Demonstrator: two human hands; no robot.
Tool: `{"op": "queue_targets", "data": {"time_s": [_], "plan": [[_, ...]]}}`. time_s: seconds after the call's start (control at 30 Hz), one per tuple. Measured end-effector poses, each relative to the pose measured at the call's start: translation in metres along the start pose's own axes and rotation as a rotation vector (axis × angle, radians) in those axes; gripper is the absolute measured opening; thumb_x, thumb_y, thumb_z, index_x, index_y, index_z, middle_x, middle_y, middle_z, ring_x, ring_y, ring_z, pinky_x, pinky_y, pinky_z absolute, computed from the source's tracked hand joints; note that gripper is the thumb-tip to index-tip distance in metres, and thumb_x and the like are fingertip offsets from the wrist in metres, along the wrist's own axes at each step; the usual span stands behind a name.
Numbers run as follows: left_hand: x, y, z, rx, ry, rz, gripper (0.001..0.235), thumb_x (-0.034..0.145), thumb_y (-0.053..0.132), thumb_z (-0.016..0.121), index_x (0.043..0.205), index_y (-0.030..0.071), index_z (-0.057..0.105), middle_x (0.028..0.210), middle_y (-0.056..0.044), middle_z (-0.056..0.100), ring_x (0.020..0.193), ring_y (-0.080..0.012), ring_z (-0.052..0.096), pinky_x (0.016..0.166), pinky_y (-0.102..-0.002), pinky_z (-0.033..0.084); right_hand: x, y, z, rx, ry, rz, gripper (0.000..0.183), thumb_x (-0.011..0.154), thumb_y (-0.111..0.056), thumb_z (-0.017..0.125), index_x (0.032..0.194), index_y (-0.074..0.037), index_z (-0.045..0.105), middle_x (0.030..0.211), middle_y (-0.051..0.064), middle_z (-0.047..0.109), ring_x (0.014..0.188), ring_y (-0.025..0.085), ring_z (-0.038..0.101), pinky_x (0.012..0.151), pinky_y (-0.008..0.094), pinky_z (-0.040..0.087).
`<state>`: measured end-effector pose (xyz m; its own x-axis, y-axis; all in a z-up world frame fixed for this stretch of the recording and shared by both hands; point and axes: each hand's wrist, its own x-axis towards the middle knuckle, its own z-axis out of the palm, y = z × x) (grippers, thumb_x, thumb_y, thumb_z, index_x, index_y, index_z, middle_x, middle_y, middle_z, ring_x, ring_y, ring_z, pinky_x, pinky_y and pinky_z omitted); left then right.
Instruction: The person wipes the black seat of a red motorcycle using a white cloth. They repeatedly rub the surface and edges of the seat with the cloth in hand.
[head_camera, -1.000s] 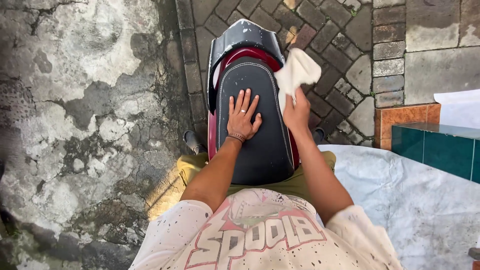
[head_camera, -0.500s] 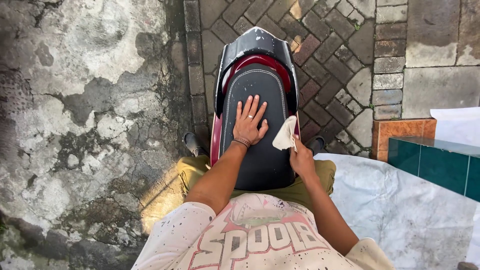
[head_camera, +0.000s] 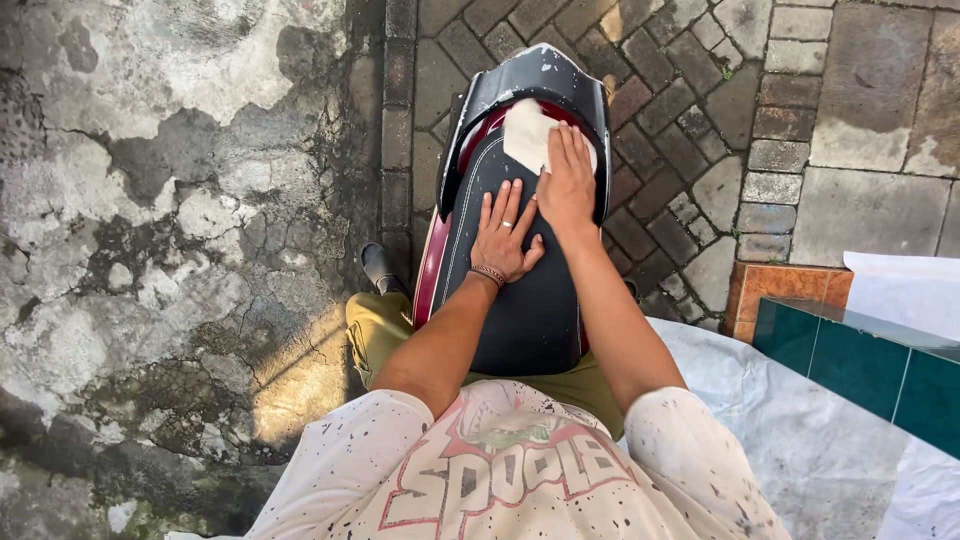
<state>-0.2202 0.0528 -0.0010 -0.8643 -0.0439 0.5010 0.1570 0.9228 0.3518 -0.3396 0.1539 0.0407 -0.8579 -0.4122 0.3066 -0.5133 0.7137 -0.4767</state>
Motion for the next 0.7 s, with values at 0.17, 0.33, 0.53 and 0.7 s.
{"op": "queue_targets", "data": {"time_s": [0.17,0.33,0.53,0.7], "plan": [[0.006,0.000,-0.001,-0.003,0.033,0.004,0.064,0.089,0.040,0.052,0.149,0.019,0.052,0.161,-0.016,0.040,0.151,-0.0346,0.036,0.125,-0.055,0.023,0.039,0.007,0.004,0.187,-0.035,-0.095,0.053,0.076,0.012,0.065,0.128,0.005,0.066,0.133,0.024,0.065,0.130,0.044,0.054,0.112,0.050,0.040],[0.006,0.001,-0.001,0.019,0.030,0.011,0.064,0.090,0.040,0.049,0.151,0.020,0.051,0.160,-0.016,0.042,0.149,-0.0356,0.038,0.124,-0.055,0.025,0.063,0.012,0.014,0.290,-0.239,-0.292,0.051,0.071,0.009,0.068,0.120,-0.004,0.073,0.123,0.017,0.072,0.125,0.040,0.061,0.110,0.051,0.042],[-0.003,0.000,0.006,0.010,0.024,0.010,0.063,0.091,0.043,0.049,0.150,0.022,0.053,0.157,-0.015,0.045,0.147,-0.0341,0.041,0.123,-0.055,0.025,0.055,-0.020,-0.036,0.575,-0.569,-0.148,0.063,0.075,0.014,0.052,0.130,-0.013,0.070,0.132,0.007,0.070,0.138,0.033,0.052,0.123,0.050,0.027],[0.000,0.003,0.003,-0.011,0.004,0.001,0.067,0.087,0.040,0.052,0.151,0.021,0.051,0.159,-0.015,0.043,0.148,-0.0343,0.039,0.124,-0.054,0.025,0.013,0.020,-0.059,1.034,0.070,0.549,0.039,0.099,0.002,0.051,0.130,-0.013,0.068,0.122,0.013,0.071,0.111,0.023,0.067,0.109,0.049,0.046]]}}
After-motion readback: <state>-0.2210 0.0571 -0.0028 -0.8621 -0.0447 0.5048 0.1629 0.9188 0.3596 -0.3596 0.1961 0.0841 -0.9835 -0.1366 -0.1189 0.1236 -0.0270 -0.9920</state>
